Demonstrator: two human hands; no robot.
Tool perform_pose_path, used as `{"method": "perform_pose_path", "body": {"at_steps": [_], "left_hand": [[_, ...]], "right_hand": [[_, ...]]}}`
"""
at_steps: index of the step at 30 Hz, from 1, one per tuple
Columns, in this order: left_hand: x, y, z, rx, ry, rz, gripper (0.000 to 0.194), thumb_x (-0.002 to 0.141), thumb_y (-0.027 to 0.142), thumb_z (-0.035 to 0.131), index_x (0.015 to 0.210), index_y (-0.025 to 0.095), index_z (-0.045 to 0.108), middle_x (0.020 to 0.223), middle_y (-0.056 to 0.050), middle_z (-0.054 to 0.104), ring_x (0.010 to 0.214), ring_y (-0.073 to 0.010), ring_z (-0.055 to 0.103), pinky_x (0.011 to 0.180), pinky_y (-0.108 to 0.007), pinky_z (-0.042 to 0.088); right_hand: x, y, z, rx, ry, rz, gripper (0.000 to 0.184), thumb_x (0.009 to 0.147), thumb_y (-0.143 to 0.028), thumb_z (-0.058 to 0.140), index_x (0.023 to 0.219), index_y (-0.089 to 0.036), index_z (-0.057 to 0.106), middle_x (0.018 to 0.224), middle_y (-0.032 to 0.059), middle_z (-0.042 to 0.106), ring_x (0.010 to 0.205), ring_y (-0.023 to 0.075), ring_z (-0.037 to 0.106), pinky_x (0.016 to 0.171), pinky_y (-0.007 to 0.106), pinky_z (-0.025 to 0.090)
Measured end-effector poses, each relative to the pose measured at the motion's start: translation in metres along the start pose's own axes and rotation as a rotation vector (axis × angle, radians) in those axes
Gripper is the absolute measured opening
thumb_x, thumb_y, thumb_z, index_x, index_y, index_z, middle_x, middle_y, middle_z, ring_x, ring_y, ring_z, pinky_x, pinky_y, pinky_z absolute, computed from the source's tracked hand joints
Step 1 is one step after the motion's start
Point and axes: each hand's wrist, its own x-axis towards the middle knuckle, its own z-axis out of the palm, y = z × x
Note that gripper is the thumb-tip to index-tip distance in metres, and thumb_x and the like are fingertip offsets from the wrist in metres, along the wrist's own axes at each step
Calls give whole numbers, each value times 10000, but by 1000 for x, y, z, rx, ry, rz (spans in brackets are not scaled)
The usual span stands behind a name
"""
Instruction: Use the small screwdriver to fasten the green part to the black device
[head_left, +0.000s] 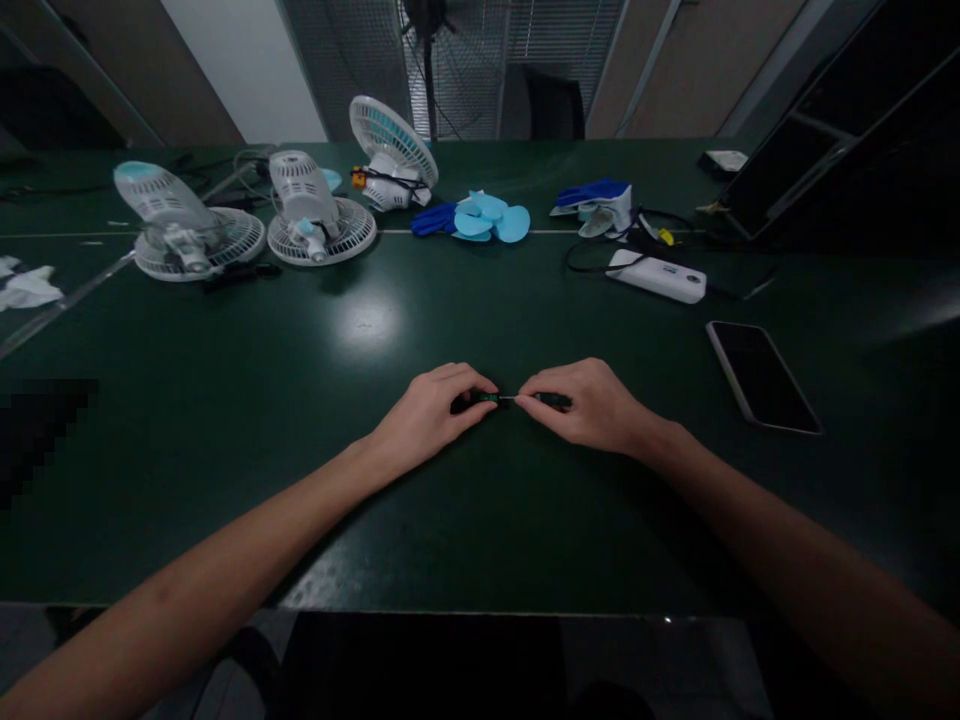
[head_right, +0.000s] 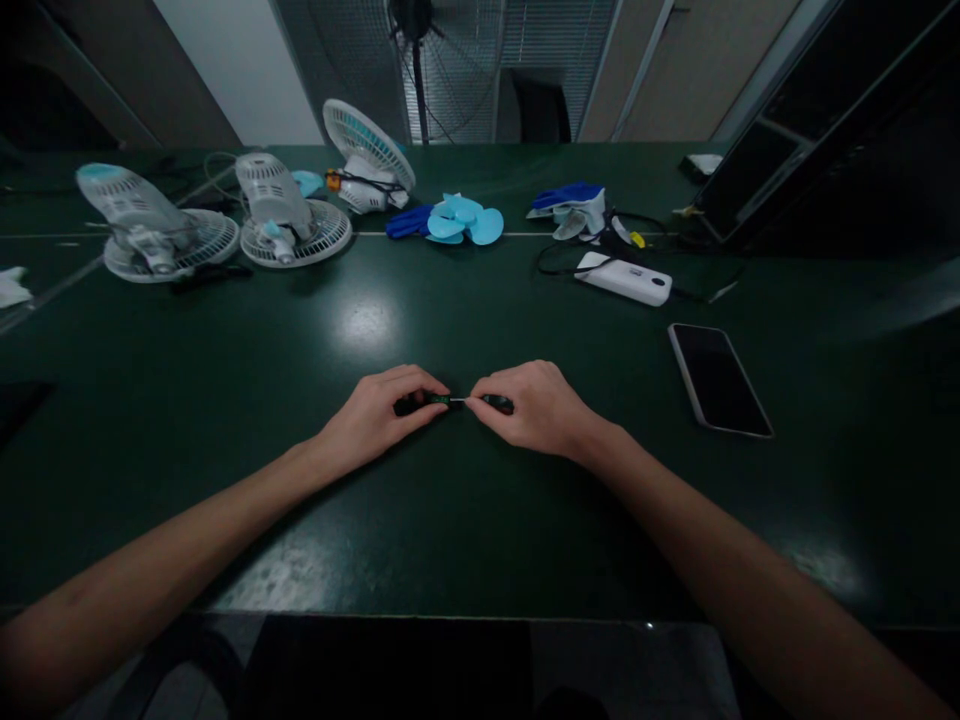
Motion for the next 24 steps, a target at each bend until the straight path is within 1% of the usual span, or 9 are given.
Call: {"method": "perform_pose_path", "body": {"at_steps": [8,19,22,23,24], "left_hand": [[0,1,0,8,-4,-8,218,983,316,629,1154,200,701,1097,-61,697,931,-178,635,807,-316,519],[-1,0,1,10,9,9,213,986,319,623,1149,204,697,1085,-60,693,911,-177,633,801,-318,520],[0,0,0,0,-5,16,200,993,304,610,1140,200,696,1087,-59,691,937,-178,634,821,-319,518],[0,1,0,-1,-11,18,191,995,301,606,1128,196,695,1085,-59,690,955,-181,635,834,-321,516],[0,1,0,0,-16,17,183,997,300,603,1114,191,693,1079,-60,688,968,-184,635,844,-323,514]], "right_hand": [[-1,2,3,-5,4,-12,226,1007,-321,584,1045,-198,770,872,32,758,683,143,645,641,281,448],[1,-4,3,-82,-8,22,219,1001,-327,588,1033,-214,774,821,25,749,669,148,634,631,285,415],[5,-14,6,-14,22,5,220,1003,-308,584,1041,-203,773,832,27,751,682,151,644,639,286,438],[7,-19,8,44,41,-14,223,1007,-302,579,1048,-194,770,865,33,758,710,153,657,656,286,459],[9,-23,9,121,89,-35,231,1015,-300,571,1049,-182,767,921,44,766,766,159,677,701,292,486]]}}
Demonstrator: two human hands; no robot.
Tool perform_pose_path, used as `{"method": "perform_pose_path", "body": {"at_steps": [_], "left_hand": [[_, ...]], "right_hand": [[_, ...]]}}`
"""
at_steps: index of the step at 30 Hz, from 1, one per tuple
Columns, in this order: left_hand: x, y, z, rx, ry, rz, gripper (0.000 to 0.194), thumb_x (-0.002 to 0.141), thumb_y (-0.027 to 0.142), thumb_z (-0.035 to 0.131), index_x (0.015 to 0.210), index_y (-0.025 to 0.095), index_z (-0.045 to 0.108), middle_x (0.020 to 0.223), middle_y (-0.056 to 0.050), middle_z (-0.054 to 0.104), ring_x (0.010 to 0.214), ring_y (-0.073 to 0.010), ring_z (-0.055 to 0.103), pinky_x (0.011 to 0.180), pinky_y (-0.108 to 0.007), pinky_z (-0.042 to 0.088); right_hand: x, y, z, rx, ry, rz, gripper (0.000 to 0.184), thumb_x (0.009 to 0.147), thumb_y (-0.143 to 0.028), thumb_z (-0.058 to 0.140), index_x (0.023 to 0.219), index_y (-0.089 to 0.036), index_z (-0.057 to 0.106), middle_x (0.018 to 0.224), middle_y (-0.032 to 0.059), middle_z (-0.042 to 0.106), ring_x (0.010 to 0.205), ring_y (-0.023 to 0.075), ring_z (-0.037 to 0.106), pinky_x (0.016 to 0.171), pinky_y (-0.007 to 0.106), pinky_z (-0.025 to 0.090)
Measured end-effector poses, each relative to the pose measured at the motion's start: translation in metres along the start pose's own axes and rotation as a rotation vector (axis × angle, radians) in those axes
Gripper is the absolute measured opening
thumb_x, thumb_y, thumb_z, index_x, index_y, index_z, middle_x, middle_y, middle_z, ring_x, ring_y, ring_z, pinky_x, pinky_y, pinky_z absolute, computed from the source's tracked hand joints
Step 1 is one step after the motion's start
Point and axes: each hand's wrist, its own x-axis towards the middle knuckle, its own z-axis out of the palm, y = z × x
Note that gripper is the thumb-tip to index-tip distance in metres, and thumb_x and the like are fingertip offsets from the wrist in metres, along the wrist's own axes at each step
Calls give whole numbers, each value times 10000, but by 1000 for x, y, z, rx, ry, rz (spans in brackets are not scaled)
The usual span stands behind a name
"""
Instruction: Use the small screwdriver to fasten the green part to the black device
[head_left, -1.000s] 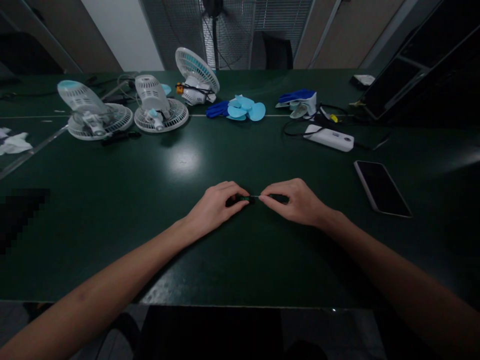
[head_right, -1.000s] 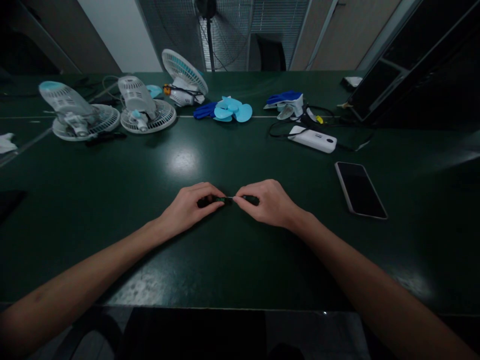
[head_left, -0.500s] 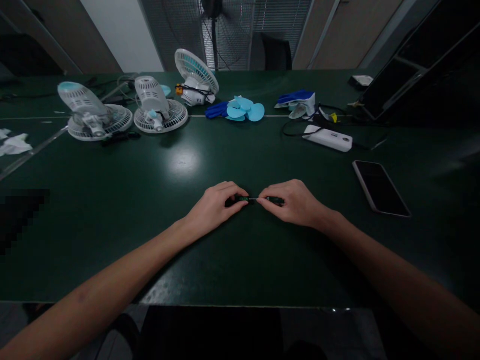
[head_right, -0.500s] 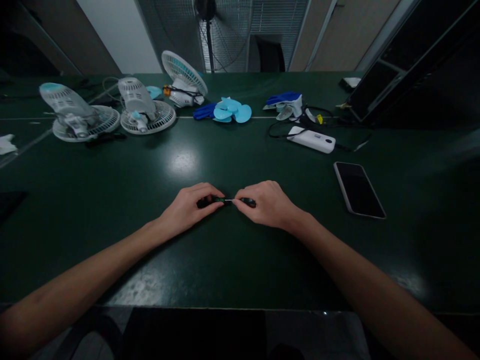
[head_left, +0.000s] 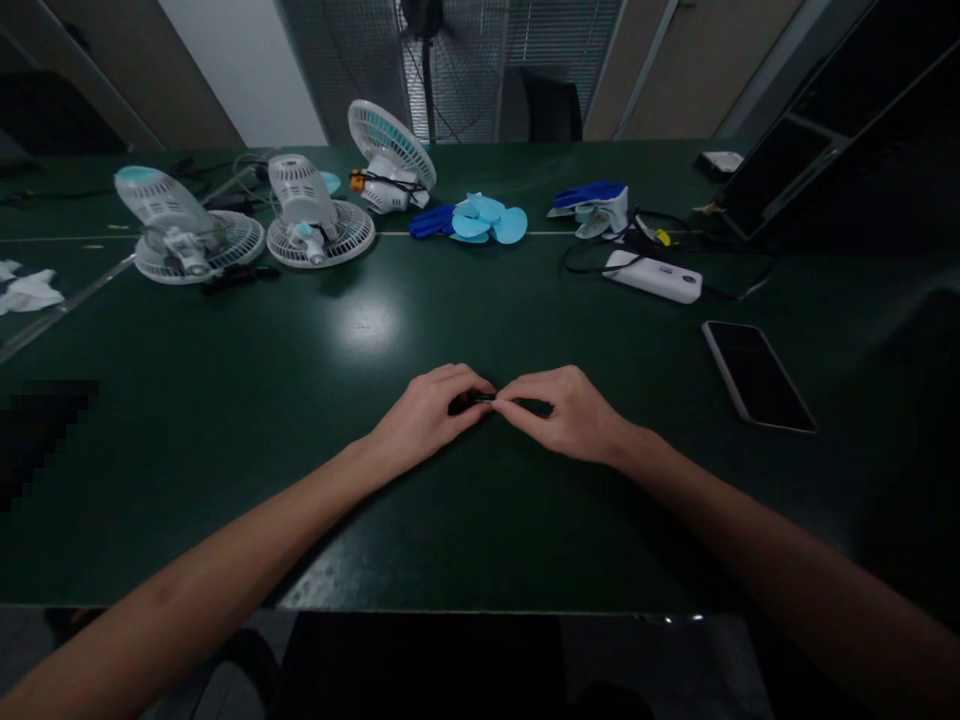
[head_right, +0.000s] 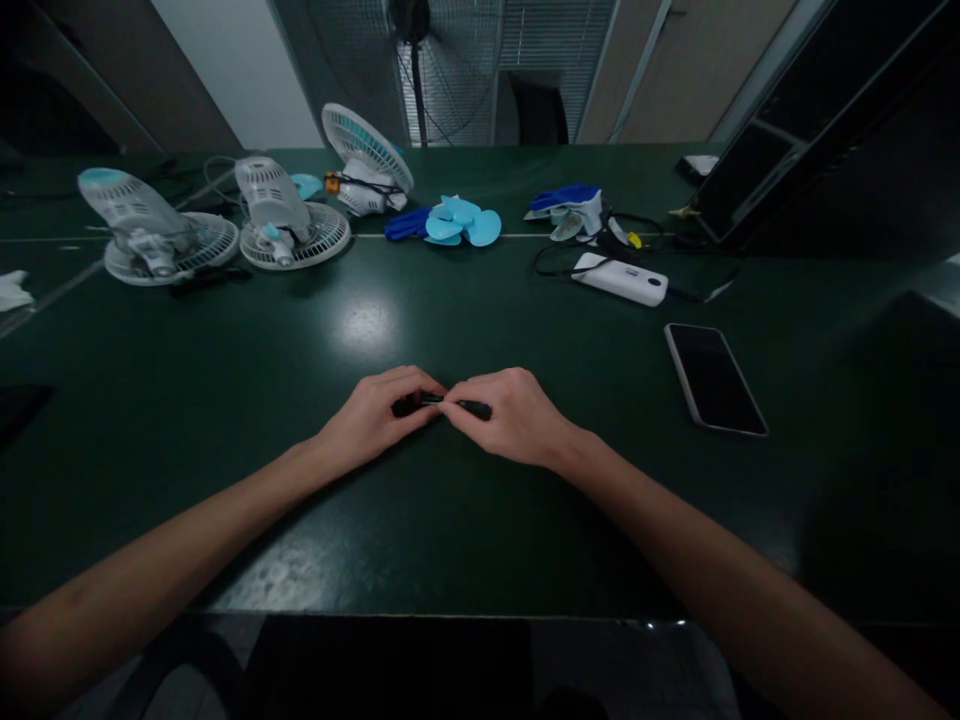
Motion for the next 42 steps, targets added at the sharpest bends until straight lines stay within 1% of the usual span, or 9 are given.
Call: {"method": "perform_pose_path", "body": {"at_steps": [3,6,12,24,28,34,37,39,42], "left_hand": [[1,0,0,9,4,-9,180,992,308,611,1095,182,690,1050,-62,686,950,-187,635,831,-326,516],[1,0,0,5,-1,-8,194,986,296,618,1133,199,699,1076,-60,690,939,-182,633,824,-322,519],[-1,0,0,13,0,-10,225,990,314,613,1168,213,707,1094,-59,694,924,-179,630,819,-324,521],[-2,0,-1,171,74,43,224,961,227,619,1171,233,695,1177,-68,678,1099,-242,584,979,-431,468],[-1,0,-3,158,196,-9,192,974,227,599,1146,213,683,1125,-61,692,1060,-224,602,972,-420,469],[-4,-2,-5,69,548,-30,201,958,256,641,1151,204,662,1069,-45,702,975,-183,622,867,-341,496],[-4,-9,-10,100,648,-72,213,961,267,636,1167,211,649,1088,-46,699,979,-182,625,859,-341,497],[-4,-14,-16,157,612,-84,211,965,281,624,1163,214,652,1092,-52,700,993,-195,627,872,-355,501],[-11,-26,-32,280,417,-94,224,971,309,604,1167,221,668,1105,-60,705,1031,-220,632,917,-385,501]], "right_hand": [[3,-7,1,129,125,-9,239,1019,-312,568,1030,-177,765,982,47,772,842,166,703,759,296,524],[-2,4,-3,87,173,58,252,1016,-331,569,1000,-188,775,953,44,779,826,175,711,690,287,526],[-11,36,-10,-19,97,134,233,1002,-336,598,1098,-208,769,1022,43,786,880,194,724,709,298,537],[-10,34,-9,-144,29,81,243,1012,-335,591,1091,-194,772,1015,53,783,854,197,715,774,336,527],[-11,34,-10,-146,7,92,260,1023,-350,577,1105,-188,764,1018,56,780,842,189,708,759,329,519],[-11,35,-10,-149,3,97,277,1026,-366,565,1108,-200,770,1000,54,782,832,193,713,733,324,514],[-12,37,-9,-148,15,88,277,1025,-376,564,1106,-213,773,1004,46,784,831,196,715,751,339,522],[-12,37,-9,-131,7,88,288,1031,-383,554,1117,-211,769,1019,47,782,838,195,715,751,343,528],[-12,37,-10,-100,-9,91,299,1038,-384,544,1132,-204,763,1020,49,780,840,189,713,744,340,535]]}}
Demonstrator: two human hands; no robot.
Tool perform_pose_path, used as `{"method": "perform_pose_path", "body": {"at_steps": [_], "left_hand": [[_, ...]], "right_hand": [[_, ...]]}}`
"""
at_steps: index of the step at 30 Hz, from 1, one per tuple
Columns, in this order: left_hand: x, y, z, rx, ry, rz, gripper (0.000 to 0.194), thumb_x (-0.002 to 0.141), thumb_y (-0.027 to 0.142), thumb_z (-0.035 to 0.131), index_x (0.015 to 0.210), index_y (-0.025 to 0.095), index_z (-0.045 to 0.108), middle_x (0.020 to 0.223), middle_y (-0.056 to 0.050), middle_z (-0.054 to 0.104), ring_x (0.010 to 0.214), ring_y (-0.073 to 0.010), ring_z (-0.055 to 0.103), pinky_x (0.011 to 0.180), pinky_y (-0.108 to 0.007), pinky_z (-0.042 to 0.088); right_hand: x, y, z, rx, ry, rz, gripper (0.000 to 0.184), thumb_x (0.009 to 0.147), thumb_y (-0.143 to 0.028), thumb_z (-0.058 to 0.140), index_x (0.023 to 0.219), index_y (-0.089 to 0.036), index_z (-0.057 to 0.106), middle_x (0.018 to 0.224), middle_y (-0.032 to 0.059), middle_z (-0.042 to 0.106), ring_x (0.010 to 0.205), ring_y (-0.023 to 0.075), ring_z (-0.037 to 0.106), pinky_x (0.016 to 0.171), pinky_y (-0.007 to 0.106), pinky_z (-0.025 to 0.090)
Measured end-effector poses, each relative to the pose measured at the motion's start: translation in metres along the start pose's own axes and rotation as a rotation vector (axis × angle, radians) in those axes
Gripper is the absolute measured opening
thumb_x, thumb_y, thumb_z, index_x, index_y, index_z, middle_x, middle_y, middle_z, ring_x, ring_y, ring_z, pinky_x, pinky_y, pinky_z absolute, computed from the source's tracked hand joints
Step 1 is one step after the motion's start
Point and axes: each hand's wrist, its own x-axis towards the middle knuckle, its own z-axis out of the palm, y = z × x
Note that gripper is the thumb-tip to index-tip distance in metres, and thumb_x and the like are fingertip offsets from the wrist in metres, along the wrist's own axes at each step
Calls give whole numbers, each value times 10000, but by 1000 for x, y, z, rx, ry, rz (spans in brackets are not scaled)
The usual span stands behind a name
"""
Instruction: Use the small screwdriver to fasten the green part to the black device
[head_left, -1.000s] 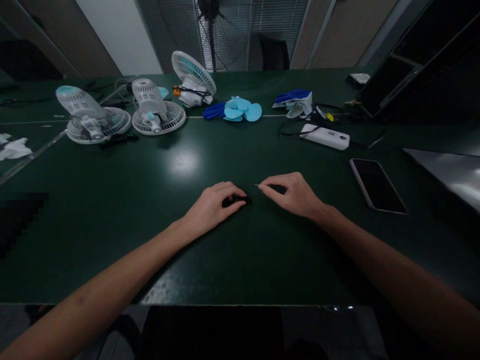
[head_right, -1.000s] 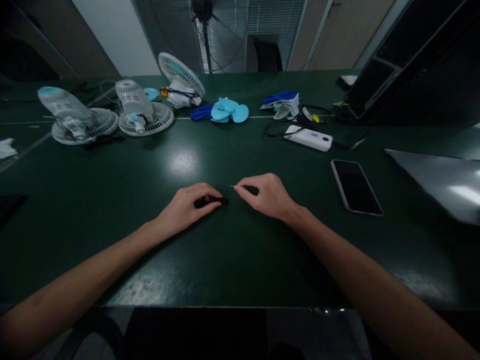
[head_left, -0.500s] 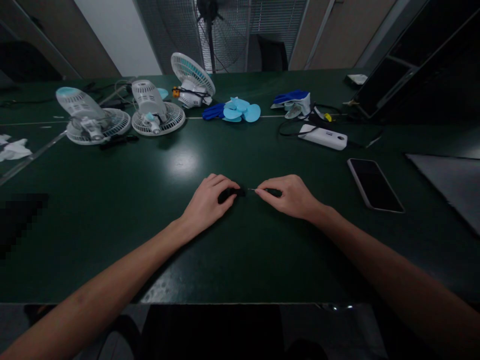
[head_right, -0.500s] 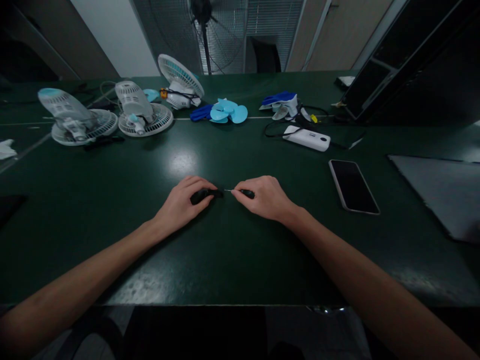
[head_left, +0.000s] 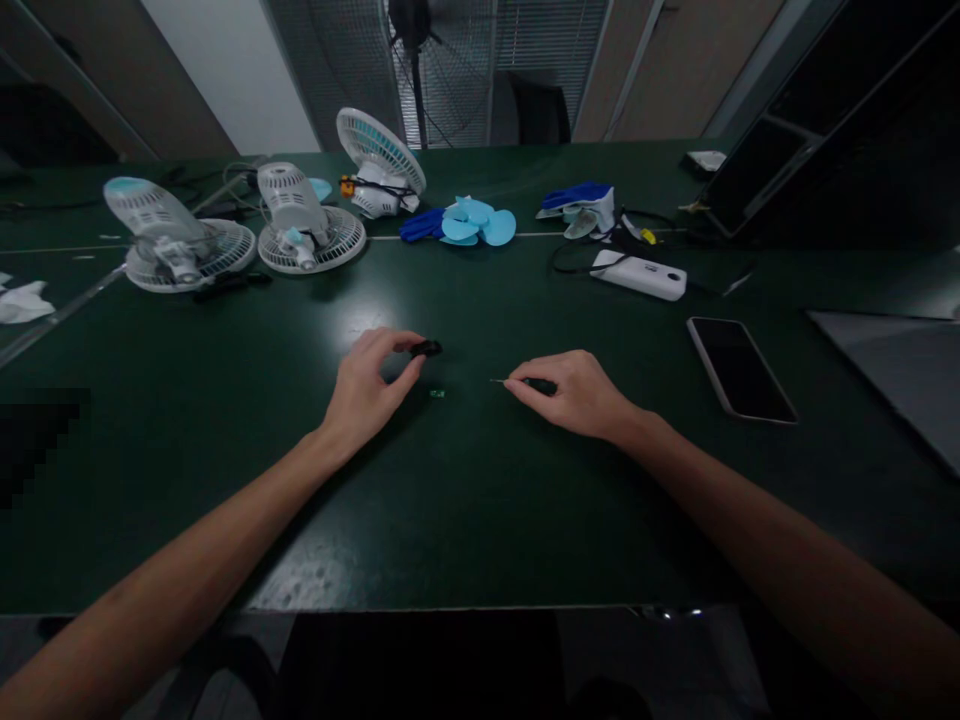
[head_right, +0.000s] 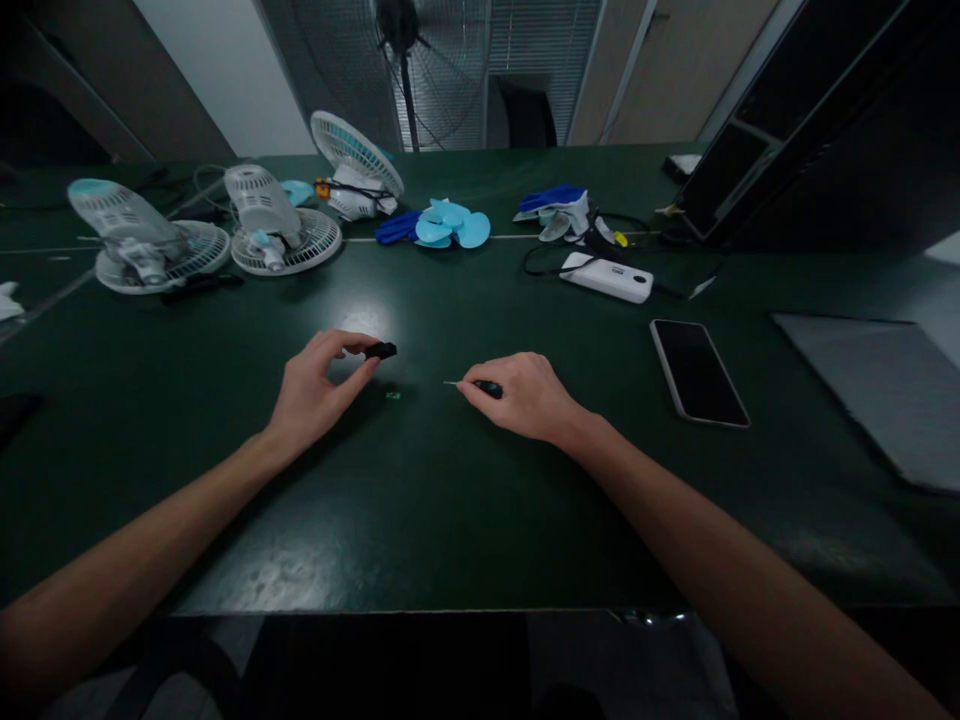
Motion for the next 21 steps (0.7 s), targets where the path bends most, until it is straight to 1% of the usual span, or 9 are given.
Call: {"method": "perform_pose_path", "body": {"at_steps": [2,4,7,9,12,15,18,19,21], "left_hand": [[-5,-20,-17,101,-128,-3,254,975,337,586,1187,229,674,1129,-65,706,1054,-237,636,943,-409,498],[-15,-48,-41,188,-177,-80,304,967,392,580,1204,229,678,1140,-78,706,1060,-260,642,924,-422,512],[-38,-104,-85,274,-123,-264,412,937,464,592,1256,212,660,1173,-90,697,1062,-281,660,892,-438,542],[-52,-139,-112,327,-18,-394,463,924,526,572,1272,232,657,1185,-97,699,1050,-305,674,875,-465,539],[-63,-167,-137,384,42,-522,546,894,603,550,1259,216,674,1127,-102,716,1050,-364,685,809,-513,513],[-60,-155,-138,447,115,-451,596,882,626,539,1269,195,681,1191,-138,703,1201,-426,619,854,-591,465],[-51,-110,-113,505,220,-236,562,958,535,503,1379,178,608,1403,-154,595,1369,-417,491,1004,-646,384],[-48,-91,-99,465,193,-158,500,979,472,504,1384,197,604,1414,-132,588,1357,-381,510,1040,-618,396],[-44,-52,-68,321,31,28,395,995,370,534,1355,233,622,1348,-99,630,1260,-310,582,1030,-535,476]], "right_hand": [[0,0,-1,11,-5,3,302,1041,-383,541,1138,-202,762,1009,50,779,832,186,712,740,339,536],[-1,0,-1,18,-11,7,305,1040,-383,541,1146,-201,761,1002,54,779,830,186,711,737,338,536],[-1,0,-1,21,-15,8,303,1038,-379,546,1153,-196,759,1011,63,776,848,191,712,737,337,536],[-1,-1,-1,22,-18,7,304,1039,-374,546,1151,-187,757,1020,68,774,857,192,712,734,333,535],[-1,-1,-1,24,-20,10,307,1044,-373,539,1143,-179,755,1014,65,772,843,184,707,725,328,533],[0,-1,-1,13,-16,9,310,1048,-384,534,1133,-185,756,1011,58,773,835,180,703,735,330,531],[0,-1,0,5,-13,13,307,1045,-392,538,1130,-195,758,1005,54,775,832,182,703,731,331,527],[0,0,0,4,-14,14,304,1043,-390,540,1133,-197,757,1003,53,776,830,183,703,730,331,526],[0,0,1,3,-17,15,299,1040,-384,544,1139,-199,757,1003,52,776,828,184,704,733,333,525]]}}
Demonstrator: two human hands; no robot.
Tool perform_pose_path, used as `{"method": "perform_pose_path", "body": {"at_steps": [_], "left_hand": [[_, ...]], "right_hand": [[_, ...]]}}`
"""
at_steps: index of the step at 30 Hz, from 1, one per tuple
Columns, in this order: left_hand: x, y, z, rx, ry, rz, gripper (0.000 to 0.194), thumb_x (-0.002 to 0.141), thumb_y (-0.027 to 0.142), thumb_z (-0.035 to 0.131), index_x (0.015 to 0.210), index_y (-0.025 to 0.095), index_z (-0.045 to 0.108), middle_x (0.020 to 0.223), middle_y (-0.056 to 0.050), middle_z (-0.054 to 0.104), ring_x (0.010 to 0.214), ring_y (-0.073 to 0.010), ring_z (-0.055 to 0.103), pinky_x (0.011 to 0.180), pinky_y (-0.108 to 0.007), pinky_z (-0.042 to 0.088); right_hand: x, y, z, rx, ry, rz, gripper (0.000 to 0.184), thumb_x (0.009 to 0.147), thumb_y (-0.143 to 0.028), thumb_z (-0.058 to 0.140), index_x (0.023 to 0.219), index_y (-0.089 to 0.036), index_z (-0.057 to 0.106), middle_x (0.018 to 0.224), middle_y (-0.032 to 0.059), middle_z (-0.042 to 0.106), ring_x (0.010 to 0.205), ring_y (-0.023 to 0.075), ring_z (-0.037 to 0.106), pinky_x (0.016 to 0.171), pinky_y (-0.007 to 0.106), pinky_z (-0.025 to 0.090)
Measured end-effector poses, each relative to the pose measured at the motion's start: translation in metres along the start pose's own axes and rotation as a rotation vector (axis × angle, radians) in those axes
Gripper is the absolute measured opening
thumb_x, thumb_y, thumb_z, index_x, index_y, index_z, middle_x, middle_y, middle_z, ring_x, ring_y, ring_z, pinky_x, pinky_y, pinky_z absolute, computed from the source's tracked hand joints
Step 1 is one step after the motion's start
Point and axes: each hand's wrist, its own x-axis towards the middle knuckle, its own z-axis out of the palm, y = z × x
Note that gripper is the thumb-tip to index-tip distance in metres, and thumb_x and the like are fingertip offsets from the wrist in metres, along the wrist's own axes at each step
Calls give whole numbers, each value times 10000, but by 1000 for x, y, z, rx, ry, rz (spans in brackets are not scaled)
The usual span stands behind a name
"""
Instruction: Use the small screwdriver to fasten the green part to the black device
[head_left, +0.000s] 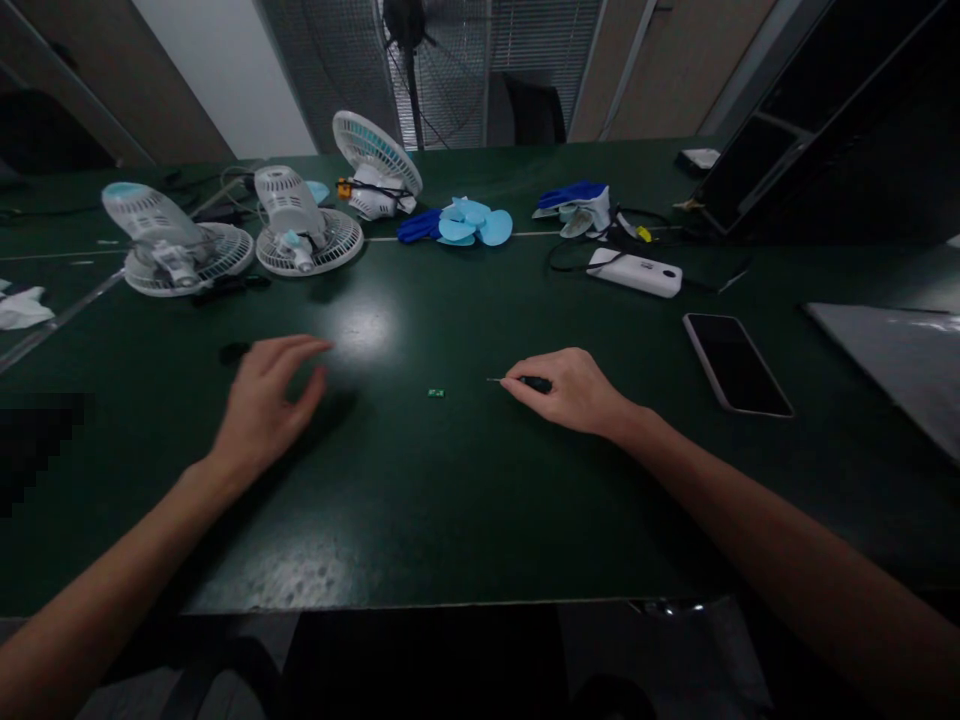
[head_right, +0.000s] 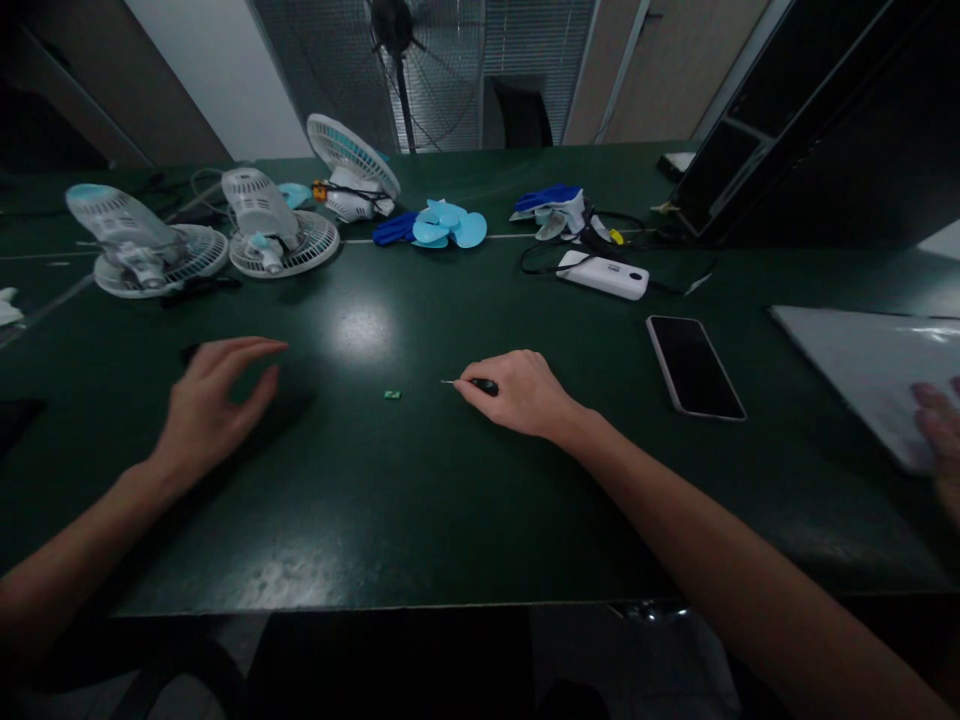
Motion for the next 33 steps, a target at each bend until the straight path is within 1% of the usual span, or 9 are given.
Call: {"method": "perform_pose_path", "body": {"at_steps": [3,5,10,15,19,23,25,29,33], "left_hand": [[7,57,27,-165,-322,253,393,1047,310,481,1428,254,561,1395,-87,608,1274,-267,563,1062,-493,483],[10,78,39,-198,-370,280,362,1065,284,452,1399,241,586,1377,-86,611,1261,-253,557,1061,-470,487],[11,82,43,-183,-329,284,314,1067,228,423,1270,191,660,1174,-102,661,1063,-235,607,931,-418,541],[12,77,42,-121,-321,306,237,1054,251,459,1169,175,651,1142,-98,676,1054,-239,616,938,-422,523],[20,47,32,-76,-234,232,188,1020,289,517,1140,227,648,1147,-76,704,1067,-242,650,969,-412,512],[20,-18,0,106,40,-100,268,1012,290,516,1256,221,603,1314,-76,677,1237,-272,619,1066,-453,468],[14,-52,-14,174,105,-261,309,1021,288,499,1307,191,561,1422,-97,623,1292,-298,601,1073,-489,466],[1,-98,-24,70,-126,-404,327,1024,239,494,1344,172,494,1475,-117,587,1366,-274,560,1093,-476,466],[1,-108,-18,-4,-240,-417,298,1023,237,507,1310,158,510,1455,-116,606,1400,-247,528,1126,-443,441]], "right_hand": [[0,0,0,-7,4,4,285,1034,-374,556,1141,-206,759,1002,49,777,829,188,707,741,338,525],[0,0,0,-10,11,7,280,1029,-372,563,1137,-208,762,1001,50,778,833,192,709,741,340,525],[0,0,-1,11,-9,1,290,1034,-376,552,1149,-206,758,1009,51,778,837,190,710,736,334,530],[-1,0,-1,2,2,-4,289,1035,-376,554,1152,-204,755,1041,55,777,874,194,712,760,337,534],[-1,-1,-2,7,-10,-1,309,1044,-390,538,1147,-195,755,1045,62,776,869,195,708,765,346,539],[-1,-1,-2,20,-17,0,317,1045,-394,533,1153,-195,754,1028,64,776,864,197,707,750,346,542],[-1,0,-2,21,-17,2,312,1046,-391,532,1156,-199,753,1023,62,776,864,196,707,747,342,540],[0,0,-2,30,-24,8,303,1044,-385,539,1164,-201,749,1023,56,774,853,186,704,745,336,536],[0,0,-2,11,-9,18,299,1037,-390,551,1136,-201,761,1011,55,775,843,192,705,747,345,529]]}}
